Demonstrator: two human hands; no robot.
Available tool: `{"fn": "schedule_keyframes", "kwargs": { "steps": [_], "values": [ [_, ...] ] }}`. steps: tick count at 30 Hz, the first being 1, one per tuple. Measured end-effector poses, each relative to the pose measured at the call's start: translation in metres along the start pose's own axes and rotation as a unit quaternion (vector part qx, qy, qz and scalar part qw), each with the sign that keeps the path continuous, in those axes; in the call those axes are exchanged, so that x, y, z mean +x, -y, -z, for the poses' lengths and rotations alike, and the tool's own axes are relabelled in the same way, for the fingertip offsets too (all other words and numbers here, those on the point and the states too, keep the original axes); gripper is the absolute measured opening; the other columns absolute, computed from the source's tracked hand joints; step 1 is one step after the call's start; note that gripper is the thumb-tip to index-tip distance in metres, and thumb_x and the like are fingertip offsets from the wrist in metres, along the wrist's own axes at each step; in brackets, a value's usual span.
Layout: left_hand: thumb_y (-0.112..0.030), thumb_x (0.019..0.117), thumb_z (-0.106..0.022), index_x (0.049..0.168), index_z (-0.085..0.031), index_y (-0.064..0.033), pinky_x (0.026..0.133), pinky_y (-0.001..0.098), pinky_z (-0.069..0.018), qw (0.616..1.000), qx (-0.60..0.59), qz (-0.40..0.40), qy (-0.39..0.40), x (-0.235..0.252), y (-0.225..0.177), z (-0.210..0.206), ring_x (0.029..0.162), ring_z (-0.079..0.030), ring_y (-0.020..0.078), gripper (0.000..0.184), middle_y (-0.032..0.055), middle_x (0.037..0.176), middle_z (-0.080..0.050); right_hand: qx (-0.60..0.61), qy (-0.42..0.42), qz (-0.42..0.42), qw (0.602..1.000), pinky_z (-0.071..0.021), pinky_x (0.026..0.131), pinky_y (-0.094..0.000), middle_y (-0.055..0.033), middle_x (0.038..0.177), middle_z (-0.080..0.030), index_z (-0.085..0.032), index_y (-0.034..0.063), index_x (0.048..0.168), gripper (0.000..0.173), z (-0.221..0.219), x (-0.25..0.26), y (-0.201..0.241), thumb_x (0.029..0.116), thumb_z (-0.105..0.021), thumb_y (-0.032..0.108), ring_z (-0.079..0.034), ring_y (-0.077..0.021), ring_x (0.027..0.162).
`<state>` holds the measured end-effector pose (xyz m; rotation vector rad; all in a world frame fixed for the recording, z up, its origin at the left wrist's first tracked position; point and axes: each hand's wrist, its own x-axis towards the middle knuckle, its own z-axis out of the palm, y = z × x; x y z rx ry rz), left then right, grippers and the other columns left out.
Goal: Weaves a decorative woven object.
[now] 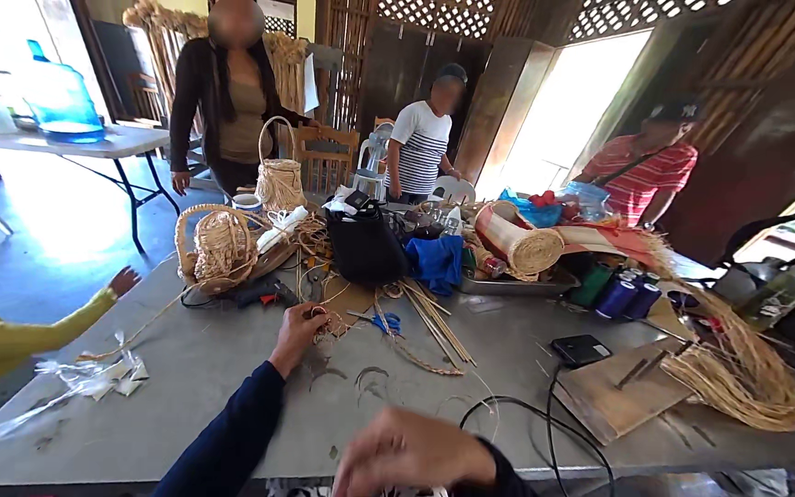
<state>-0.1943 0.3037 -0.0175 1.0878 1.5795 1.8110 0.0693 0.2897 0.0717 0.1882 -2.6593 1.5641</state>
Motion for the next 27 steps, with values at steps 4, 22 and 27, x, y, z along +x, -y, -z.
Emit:
{"fn": "schedule_keyframes", "kwargs": {
  "steps": [4,22,27],
  "values": [
    [-0.001,0.0936,-0.064,0.102,-0.069,0.0039,0.073,0.0282,-0.0589,0.999,0.008,0.028,0.016,0.001,-0.001,-0.002,0.074,-0.067,0.0088,0.010,0.0051,0.087,-0.070,-0.146,-0.317,0.018,0.937,-0.0569,0.072,-0.0244,-0.0061,0.086,-0.072,-0.072,-0.0036,0.104,0.020,0.075,0.034,-0.005,0.1006,-0.055,0.006,-0.067,-0.0064,0.074],
    [-0.007,0.0838,-0.066,0.092,-0.072,-0.0047,0.069,0.0213,-0.0585,0.998,0.043,-0.031,-0.024,-0.006,0.018,-0.001,0.071,-0.068,0.0006,0.010,-0.0057,0.080,-0.072,-0.276,-0.348,0.129,0.887,-0.0543,0.067,-0.0155,-0.0013,0.084,-0.072,-0.075,0.0044,0.100,0.018,0.147,0.032,0.003,0.0994,-0.062,0.017,-0.065,-0.0008,0.072],
    [-0.008,0.0834,-0.065,0.091,-0.073,-0.0071,0.068,0.0218,-0.0586,0.999,0.024,-0.018,-0.028,-0.006,0.016,0.001,0.071,-0.068,0.0016,0.011,-0.0061,0.079,-0.072,-0.323,-0.327,0.057,0.887,-0.0561,0.063,-0.0297,-0.0037,0.082,-0.071,-0.076,0.0061,0.099,0.017,0.137,0.043,0.002,0.0975,-0.063,0.019,-0.067,-0.0121,0.069]
  ]
}}
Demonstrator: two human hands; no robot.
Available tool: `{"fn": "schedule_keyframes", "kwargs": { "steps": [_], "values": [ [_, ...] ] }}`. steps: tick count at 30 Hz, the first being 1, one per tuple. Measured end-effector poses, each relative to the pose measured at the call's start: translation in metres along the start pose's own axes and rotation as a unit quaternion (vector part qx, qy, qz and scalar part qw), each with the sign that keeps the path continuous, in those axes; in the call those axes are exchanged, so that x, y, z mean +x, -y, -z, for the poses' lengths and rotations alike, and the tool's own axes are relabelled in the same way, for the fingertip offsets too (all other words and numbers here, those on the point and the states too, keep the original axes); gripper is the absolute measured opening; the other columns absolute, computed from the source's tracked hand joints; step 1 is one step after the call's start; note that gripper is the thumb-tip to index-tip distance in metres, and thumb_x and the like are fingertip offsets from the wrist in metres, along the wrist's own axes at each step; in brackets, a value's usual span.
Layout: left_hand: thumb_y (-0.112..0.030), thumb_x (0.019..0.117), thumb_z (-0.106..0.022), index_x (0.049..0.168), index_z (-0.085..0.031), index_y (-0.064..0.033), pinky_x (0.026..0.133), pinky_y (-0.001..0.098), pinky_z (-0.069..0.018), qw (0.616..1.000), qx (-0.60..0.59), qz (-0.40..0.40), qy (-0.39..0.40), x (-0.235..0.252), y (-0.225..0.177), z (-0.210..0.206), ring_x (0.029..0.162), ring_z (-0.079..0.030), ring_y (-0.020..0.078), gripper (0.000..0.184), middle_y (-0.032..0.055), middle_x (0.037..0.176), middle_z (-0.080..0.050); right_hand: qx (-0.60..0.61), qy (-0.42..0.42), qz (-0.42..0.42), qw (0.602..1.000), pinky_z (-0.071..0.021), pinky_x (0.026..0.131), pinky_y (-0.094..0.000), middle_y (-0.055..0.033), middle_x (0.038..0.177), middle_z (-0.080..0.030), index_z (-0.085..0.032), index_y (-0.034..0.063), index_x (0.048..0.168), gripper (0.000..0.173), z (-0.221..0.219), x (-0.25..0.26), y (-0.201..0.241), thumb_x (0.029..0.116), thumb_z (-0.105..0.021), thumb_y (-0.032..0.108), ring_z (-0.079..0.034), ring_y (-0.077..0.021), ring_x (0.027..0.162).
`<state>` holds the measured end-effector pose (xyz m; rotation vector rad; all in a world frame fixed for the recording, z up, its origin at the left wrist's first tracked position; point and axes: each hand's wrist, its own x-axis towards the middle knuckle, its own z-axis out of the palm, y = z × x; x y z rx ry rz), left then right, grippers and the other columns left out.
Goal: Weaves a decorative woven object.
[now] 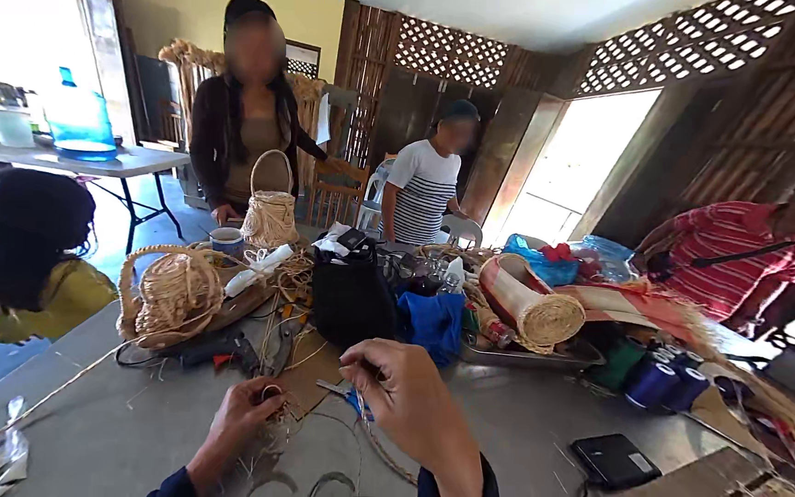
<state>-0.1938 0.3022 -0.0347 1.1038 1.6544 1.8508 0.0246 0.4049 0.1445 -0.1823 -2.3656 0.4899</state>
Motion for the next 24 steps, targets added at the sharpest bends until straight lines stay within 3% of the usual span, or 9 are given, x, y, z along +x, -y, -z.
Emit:
{"fn": "schedule_keyframes", "kwargs": {
  "steps": [5,11,15,21,24],
  "values": [
    [-0.005,0.0837,-0.065,0.090,-0.072,-0.0088,0.066,0.0220,-0.0586,0.998,-0.065,0.015,0.005,-0.002,-0.007,-0.009,0.069,-0.069,0.0038,0.011,-0.0053,0.078,-0.073,0.001,0.004,0.043,0.999,-0.0556,0.064,-0.0256,-0.0037,0.083,-0.072,-0.076,0.0061,0.099,0.017,0.004,-0.005,0.011,0.0970,-0.062,0.017,-0.067,-0.0105,0.070],
    [-0.004,0.0886,-0.067,0.096,-0.072,-0.0030,0.073,0.0199,-0.0579,0.997,0.019,0.006,0.071,-0.010,-0.019,-0.017,0.076,-0.068,0.0001,0.009,-0.0043,0.086,-0.072,-0.002,-0.019,0.030,0.999,-0.0554,0.068,-0.0180,-0.0006,0.085,-0.072,-0.076,0.0078,0.100,0.022,0.008,-0.005,0.002,0.0999,-0.060,0.023,-0.067,-0.0044,0.074],
    [-0.004,0.0898,-0.068,0.097,-0.073,-0.0030,0.073,0.0185,-0.0570,0.997,0.043,-0.001,0.062,-0.013,-0.025,-0.019,0.076,-0.067,-0.0010,0.009,-0.0033,0.087,-0.073,-0.034,-0.009,0.011,0.999,-0.0560,0.067,-0.0204,-0.0003,0.086,-0.073,-0.076,0.0091,0.100,0.023,0.002,-0.001,0.000,0.0994,-0.060,0.025,-0.068,-0.0064,0.074],
    [-0.003,0.0893,-0.066,0.096,-0.073,-0.0022,0.069,0.0171,-0.0575,0.997,0.021,-0.076,0.009,-0.006,-0.038,-0.015,0.073,-0.067,-0.0020,0.010,-0.0046,0.084,-0.073,-0.038,-0.008,0.006,0.999,-0.0557,0.069,-0.0214,-0.0010,0.087,-0.072,-0.076,0.0090,0.102,0.022,-0.001,0.002,-0.002,0.0986,-0.060,0.024,-0.067,-0.0081,0.075],
    [-0.006,0.0912,-0.066,0.098,-0.073,0.0003,0.071,0.0195,-0.0572,0.993,0.069,-0.097,0.026,0.017,-0.068,-0.017,0.074,-0.066,-0.0001,0.011,-0.0004,0.087,-0.072,-0.059,-0.027,-0.018,0.998,-0.0554,0.069,-0.0249,-0.0007,0.085,-0.070,-0.075,0.0082,0.108,0.026,-0.004,0.006,-0.004,0.0983,-0.060,0.027,-0.066,-0.0103,0.075]
  ]
}}
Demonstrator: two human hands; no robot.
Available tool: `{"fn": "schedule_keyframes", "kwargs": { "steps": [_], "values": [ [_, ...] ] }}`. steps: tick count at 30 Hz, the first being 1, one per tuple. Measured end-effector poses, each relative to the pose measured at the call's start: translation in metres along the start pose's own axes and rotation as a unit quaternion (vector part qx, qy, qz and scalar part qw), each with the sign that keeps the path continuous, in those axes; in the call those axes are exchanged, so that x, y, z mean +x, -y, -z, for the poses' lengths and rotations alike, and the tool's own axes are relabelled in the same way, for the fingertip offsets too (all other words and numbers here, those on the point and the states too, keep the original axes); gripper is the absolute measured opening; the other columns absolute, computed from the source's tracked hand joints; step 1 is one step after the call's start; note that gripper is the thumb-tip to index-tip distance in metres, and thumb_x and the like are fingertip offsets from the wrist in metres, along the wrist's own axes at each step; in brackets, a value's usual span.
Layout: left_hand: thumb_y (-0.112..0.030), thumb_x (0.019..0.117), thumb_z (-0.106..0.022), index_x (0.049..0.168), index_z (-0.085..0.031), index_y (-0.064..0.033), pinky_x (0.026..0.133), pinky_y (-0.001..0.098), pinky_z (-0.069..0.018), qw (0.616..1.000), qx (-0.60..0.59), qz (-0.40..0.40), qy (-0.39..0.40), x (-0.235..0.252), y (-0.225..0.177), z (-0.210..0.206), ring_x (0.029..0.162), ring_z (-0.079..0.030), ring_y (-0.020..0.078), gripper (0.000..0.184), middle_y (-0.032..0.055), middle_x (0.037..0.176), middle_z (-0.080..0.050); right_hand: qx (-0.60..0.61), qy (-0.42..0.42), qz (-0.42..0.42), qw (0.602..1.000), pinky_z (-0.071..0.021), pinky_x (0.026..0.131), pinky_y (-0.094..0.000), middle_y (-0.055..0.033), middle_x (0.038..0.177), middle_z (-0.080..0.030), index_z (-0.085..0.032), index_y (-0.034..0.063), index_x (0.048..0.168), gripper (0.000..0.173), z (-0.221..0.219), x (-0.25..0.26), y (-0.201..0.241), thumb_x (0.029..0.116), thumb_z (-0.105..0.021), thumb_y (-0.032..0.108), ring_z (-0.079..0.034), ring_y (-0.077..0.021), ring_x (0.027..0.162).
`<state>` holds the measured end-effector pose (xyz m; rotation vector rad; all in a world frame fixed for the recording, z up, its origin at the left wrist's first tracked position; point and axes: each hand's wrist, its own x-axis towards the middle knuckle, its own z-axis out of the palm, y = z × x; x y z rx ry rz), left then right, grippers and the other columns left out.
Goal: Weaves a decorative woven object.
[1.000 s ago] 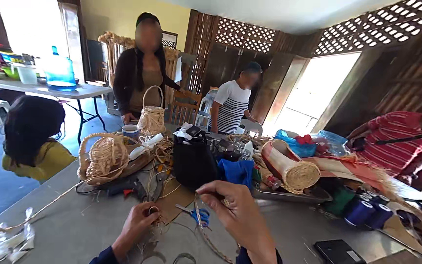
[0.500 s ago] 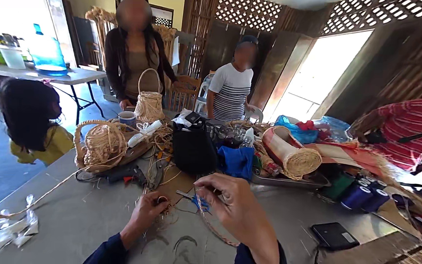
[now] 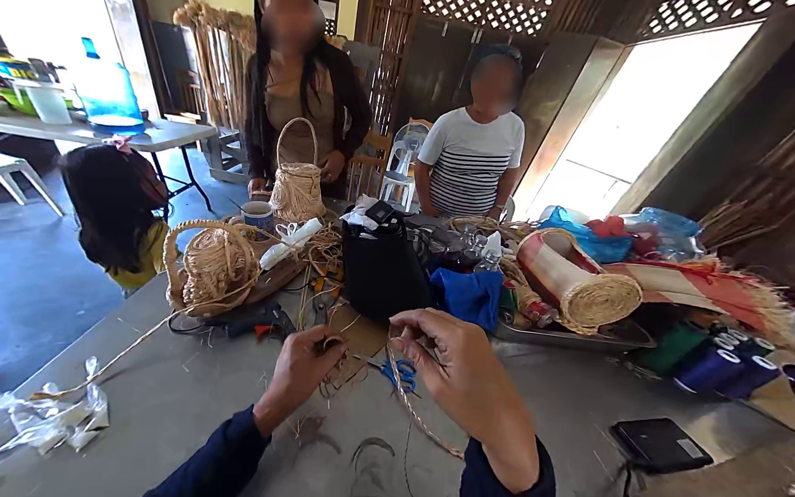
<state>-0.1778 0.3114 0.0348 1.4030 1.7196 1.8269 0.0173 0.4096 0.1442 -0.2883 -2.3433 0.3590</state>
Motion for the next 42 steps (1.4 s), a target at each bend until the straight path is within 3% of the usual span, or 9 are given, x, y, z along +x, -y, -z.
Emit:
{"fn": "schedule_keyframes", "kwargs": {
  "steps": [5,9,15,19,26,29,35,39,42],
  "values": [
    [-0.007,0.0917,-0.068,0.098,-0.074,-0.0041,0.075,0.0206,-0.0585,0.995,-0.011,-0.104,-0.002,0.060,-0.057,0.006,0.079,-0.068,0.0000,0.009,-0.0030,0.088,-0.073,0.000,-0.089,-0.020,0.996,-0.0581,0.080,-0.0243,-0.0031,0.099,-0.073,-0.074,0.0064,0.116,0.030,-0.009,0.006,-0.002,0.0997,-0.061,0.029,-0.069,-0.0105,0.090],
    [-0.003,0.0891,-0.069,0.094,-0.075,-0.0052,0.075,0.0218,-0.0597,0.992,-0.081,-0.100,0.014,0.070,-0.073,0.011,0.079,-0.070,0.0026,0.008,-0.0035,0.085,-0.074,-0.009,-0.156,-0.022,0.987,-0.0573,0.081,-0.0207,-0.0043,0.101,-0.073,-0.075,0.0055,0.111,0.027,-0.017,0.010,-0.005,0.1012,-0.057,0.023,-0.069,-0.0077,0.091],
    [0.000,0.0878,-0.070,0.092,-0.076,-0.0046,0.073,0.0214,-0.0589,0.990,-0.107,-0.050,0.078,0.078,-0.064,0.020,0.077,-0.069,0.0032,0.008,-0.0022,0.084,-0.074,-0.005,-0.153,-0.051,0.987,-0.0545,0.077,-0.0182,-0.0028,0.096,-0.073,-0.077,0.0065,0.107,0.030,-0.030,0.015,-0.013,0.1024,-0.053,0.023,-0.067,-0.0043,0.086],
    [-0.002,0.0875,-0.072,0.092,-0.077,-0.0064,0.074,0.0201,-0.0591,0.987,-0.079,-0.062,0.124,0.077,-0.066,0.015,0.079,-0.069,0.0016,0.007,-0.0038,0.087,-0.074,0.114,-0.110,-0.087,0.984,-0.0527,0.077,-0.0113,0.0008,0.095,-0.072,-0.077,0.0063,0.105,0.028,-0.032,0.016,-0.012,0.1040,-0.055,0.024,-0.065,0.0037,0.086],
    [-0.008,0.0854,-0.074,0.090,-0.078,-0.0088,0.070,0.0149,-0.0551,0.987,-0.032,-0.091,0.127,0.074,-0.065,0.004,0.079,-0.065,-0.0010,0.006,-0.0026,0.093,-0.070,0.160,-0.096,-0.142,0.972,-0.0575,0.069,-0.0140,0.0023,0.085,-0.074,-0.075,0.0060,0.097,0.012,-0.031,0.016,-0.010,0.0870,-0.071,0.011,-0.069,0.0024,0.076],
    [-0.004,0.0854,-0.074,0.091,-0.077,-0.0070,0.073,0.0165,-0.0568,0.983,-0.063,-0.083,0.151,0.075,-0.063,0.001,0.081,-0.066,-0.0001,0.007,-0.0028,0.093,-0.071,0.154,-0.115,-0.156,0.969,-0.0547,0.064,-0.0122,0.0038,0.078,-0.072,-0.074,0.0069,0.090,0.006,-0.033,0.018,-0.011,0.0855,-0.071,0.009,-0.066,0.0041,0.069],
    [-0.005,0.0934,-0.058,0.099,-0.075,-0.0050,0.074,0.0188,-0.0568,0.973,-0.121,-0.036,0.193,0.074,-0.062,0.001,0.080,-0.067,-0.0003,0.017,-0.0046,0.090,-0.073,0.132,-0.116,-0.172,0.969,-0.0505,0.059,-0.0104,0.0049,0.073,-0.069,-0.073,0.0075,0.086,0.004,-0.035,0.020,-0.017,0.0844,-0.072,0.011,-0.061,0.0062,0.064],
    [-0.009,0.0974,-0.044,0.104,-0.073,-0.0034,0.077,0.0251,-0.0595,0.962,-0.206,0.037,0.173,0.074,-0.065,0.001,0.082,-0.070,0.0061,0.030,-0.0009,0.091,-0.074,0.131,-0.117,-0.179,0.968,-0.0489,0.058,-0.0106,0.0056,0.072,-0.068,-0.073,0.0077,0.085,0.005,-0.035,0.021,-0.019,0.0853,-0.073,0.013,-0.060,0.0064,0.063],
    [-0.011,0.0991,-0.044,0.104,-0.072,-0.0024,0.079,0.0258,-0.0597,0.959,-0.230,0.052,0.160,0.074,-0.067,-0.001,0.082,-0.070,0.0075,0.029,-0.0002,0.090,-0.074,0.137,-0.124,-0.184,0.965,-0.0494,0.057,-0.0108,0.0057,0.072,-0.068,-0.072,0.0081,0.085,0.004,-0.036,0.021,-0.019,0.0854,-0.073,0.012,-0.060,0.0062,0.062]
  ]
}}
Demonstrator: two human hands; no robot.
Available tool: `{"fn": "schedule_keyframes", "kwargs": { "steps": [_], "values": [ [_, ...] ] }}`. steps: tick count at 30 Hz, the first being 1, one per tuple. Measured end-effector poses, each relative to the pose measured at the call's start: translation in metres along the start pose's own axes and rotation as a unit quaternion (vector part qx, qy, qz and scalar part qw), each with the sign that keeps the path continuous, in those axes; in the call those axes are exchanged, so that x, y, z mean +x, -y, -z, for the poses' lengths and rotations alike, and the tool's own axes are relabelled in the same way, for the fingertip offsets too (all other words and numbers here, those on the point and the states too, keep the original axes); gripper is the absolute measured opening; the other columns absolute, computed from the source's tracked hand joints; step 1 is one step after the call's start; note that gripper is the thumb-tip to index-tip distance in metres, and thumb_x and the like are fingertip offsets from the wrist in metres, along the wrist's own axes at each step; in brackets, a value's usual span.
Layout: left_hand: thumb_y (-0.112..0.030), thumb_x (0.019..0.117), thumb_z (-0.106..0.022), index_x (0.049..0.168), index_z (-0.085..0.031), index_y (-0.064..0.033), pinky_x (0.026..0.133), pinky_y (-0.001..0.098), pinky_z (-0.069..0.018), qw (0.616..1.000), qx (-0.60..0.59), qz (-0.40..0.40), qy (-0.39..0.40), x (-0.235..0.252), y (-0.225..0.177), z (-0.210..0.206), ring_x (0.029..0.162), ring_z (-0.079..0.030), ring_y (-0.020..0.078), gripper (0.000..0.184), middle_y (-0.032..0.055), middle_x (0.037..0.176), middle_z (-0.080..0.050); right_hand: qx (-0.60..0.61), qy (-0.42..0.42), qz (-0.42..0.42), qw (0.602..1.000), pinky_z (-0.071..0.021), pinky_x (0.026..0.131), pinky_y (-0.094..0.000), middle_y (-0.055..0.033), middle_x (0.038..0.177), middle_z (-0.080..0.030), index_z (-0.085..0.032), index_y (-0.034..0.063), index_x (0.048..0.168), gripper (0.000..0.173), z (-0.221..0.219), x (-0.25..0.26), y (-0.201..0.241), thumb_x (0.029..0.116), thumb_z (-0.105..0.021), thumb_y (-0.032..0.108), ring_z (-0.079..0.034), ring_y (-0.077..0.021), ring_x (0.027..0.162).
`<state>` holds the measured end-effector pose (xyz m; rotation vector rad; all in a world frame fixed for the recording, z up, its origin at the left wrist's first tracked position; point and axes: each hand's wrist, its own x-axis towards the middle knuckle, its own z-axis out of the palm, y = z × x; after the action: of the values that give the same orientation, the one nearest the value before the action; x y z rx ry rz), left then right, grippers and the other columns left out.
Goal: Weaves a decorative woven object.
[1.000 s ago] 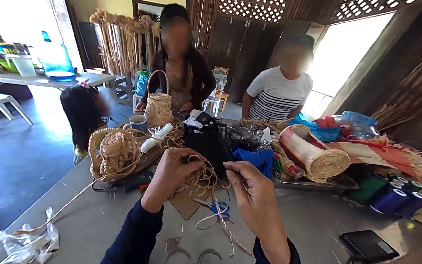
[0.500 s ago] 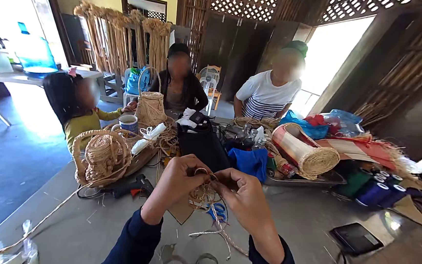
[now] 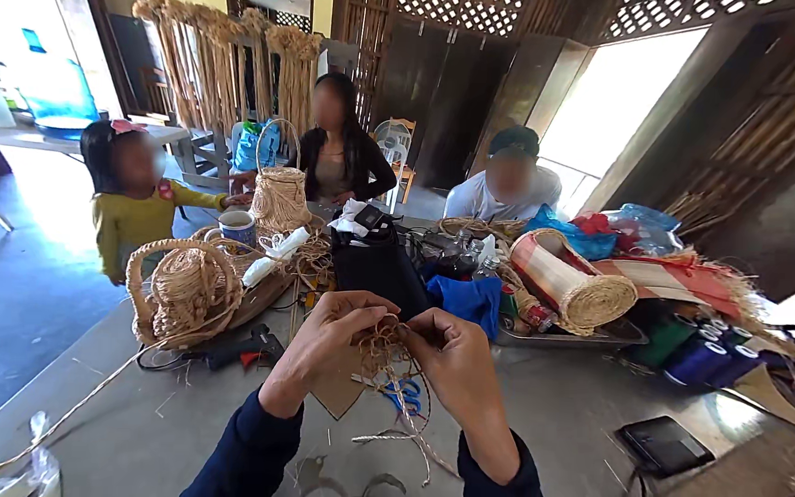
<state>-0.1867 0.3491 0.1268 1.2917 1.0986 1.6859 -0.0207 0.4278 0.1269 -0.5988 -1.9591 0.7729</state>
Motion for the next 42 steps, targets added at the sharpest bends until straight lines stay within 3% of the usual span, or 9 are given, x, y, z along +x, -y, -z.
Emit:
{"fn": "schedule_keyframes", "kwargs": {
  "steps": [2,9,12,16,20,29,35,42],
  "values": [
    [-0.009,0.0979,-0.046,0.102,-0.072,-0.0030,0.079,0.0265,-0.0595,1.000,-0.001,0.004,-0.010,0.000,0.000,-0.001,0.083,-0.070,0.0081,0.027,0.0005,0.090,-0.073,-0.001,-0.007,0.000,1.000,-0.0494,0.057,-0.0107,0.0056,0.072,-0.068,-0.072,0.0080,0.086,0.004,-0.001,0.000,-0.001,0.0857,-0.072,0.012,-0.060,0.0064,0.062],
    [-0.005,0.1001,-0.031,0.102,-0.068,-0.0020,0.074,0.0256,-0.0592,0.998,-0.042,0.011,-0.047,0.002,0.001,-0.005,0.079,-0.071,0.0079,0.038,0.0023,0.085,-0.074,0.006,-0.024,0.002,1.000,-0.0490,0.057,-0.0104,0.0060,0.071,-0.067,-0.072,0.0073,0.085,0.005,-0.006,0.001,-0.002,0.0854,-0.071,0.012,-0.060,0.0069,0.061],
    [-0.007,0.1021,-0.039,0.099,-0.069,-0.0034,0.072,0.0236,-0.0591,0.997,-0.062,0.021,-0.047,0.001,0.000,-0.005,0.078,-0.071,0.0070,0.030,0.0026,0.087,-0.074,0.020,-0.032,0.003,0.999,-0.0493,0.056,-0.0112,0.0060,0.071,-0.067,-0.071,0.0070,0.085,0.004,-0.006,0.002,-0.003,0.0855,-0.070,0.011,-0.060,0.0061,0.061],
    [-0.001,0.0916,-0.054,0.094,-0.072,-0.0047,0.064,0.0181,-0.0543,0.998,-0.043,0.014,-0.043,0.001,0.000,-0.004,0.072,-0.066,0.0028,0.018,-0.0006,0.085,-0.072,0.029,-0.042,-0.006,0.999,-0.0493,0.056,-0.0112,0.0058,0.070,-0.067,-0.071,0.0073,0.084,0.003,-0.005,0.003,-0.002,0.0858,-0.070,0.010,-0.060,0.0058,0.060],
    [0.008,0.0869,-0.060,0.100,-0.071,-0.0022,0.074,0.0211,-0.0591,0.999,-0.035,-0.007,-0.022,0.000,0.001,-0.003,0.080,-0.071,0.0055,0.020,0.0014,0.090,-0.075,0.036,-0.049,-0.004,0.998,-0.0497,0.056,-0.0110,0.0060,0.071,-0.066,-0.071,0.0073,0.085,0.003,-0.004,0.003,-0.002,0.0862,-0.068,0.009,-0.060,0.0056,0.060],
    [0.010,0.0923,-0.058,0.117,-0.068,0.0020,0.083,0.0245,-0.0601,0.998,-0.015,-0.054,-0.003,0.001,0.003,-0.003,0.091,-0.073,0.0098,0.028,0.0068,0.100,-0.077,0.081,-0.034,-0.001,0.996,-0.0517,0.058,-0.0116,0.0046,0.073,-0.068,-0.071,0.0060,0.087,0.002,-0.001,0.003,-0.002,0.0861,-0.069,0.006,-0.062,0.0042,0.064],
    [0.009,0.0927,-0.057,0.112,-0.069,0.0007,0.081,0.0222,-0.0594,0.997,-0.002,-0.077,-0.020,0.002,0.006,-0.005,0.089,-0.073,0.0072,0.024,0.0041,0.098,-0.077,0.100,-0.037,0.002,0.994,-0.0512,0.058,-0.0115,0.0045,0.073,-0.067,-0.070,0.0056,0.087,0.002,-0.003,0.003,0.000,0.0859,-0.069,0.005,-0.062,0.0041,0.063],
    [0.006,0.0854,-0.069,0.104,-0.073,0.0004,0.080,0.0242,-0.0602,0.997,-0.031,-0.051,-0.040,0.001,0.008,-0.016,0.087,-0.071,0.0090,0.020,0.0045,0.096,-0.075,0.098,-0.053,0.010,0.994,-0.0520,0.058,-0.0118,0.0036,0.074,-0.068,-0.070,0.0048,0.087,0.003,-0.004,0.003,-0.002,0.0864,-0.068,0.004,-0.062,0.0038,0.063]
  ]
}}
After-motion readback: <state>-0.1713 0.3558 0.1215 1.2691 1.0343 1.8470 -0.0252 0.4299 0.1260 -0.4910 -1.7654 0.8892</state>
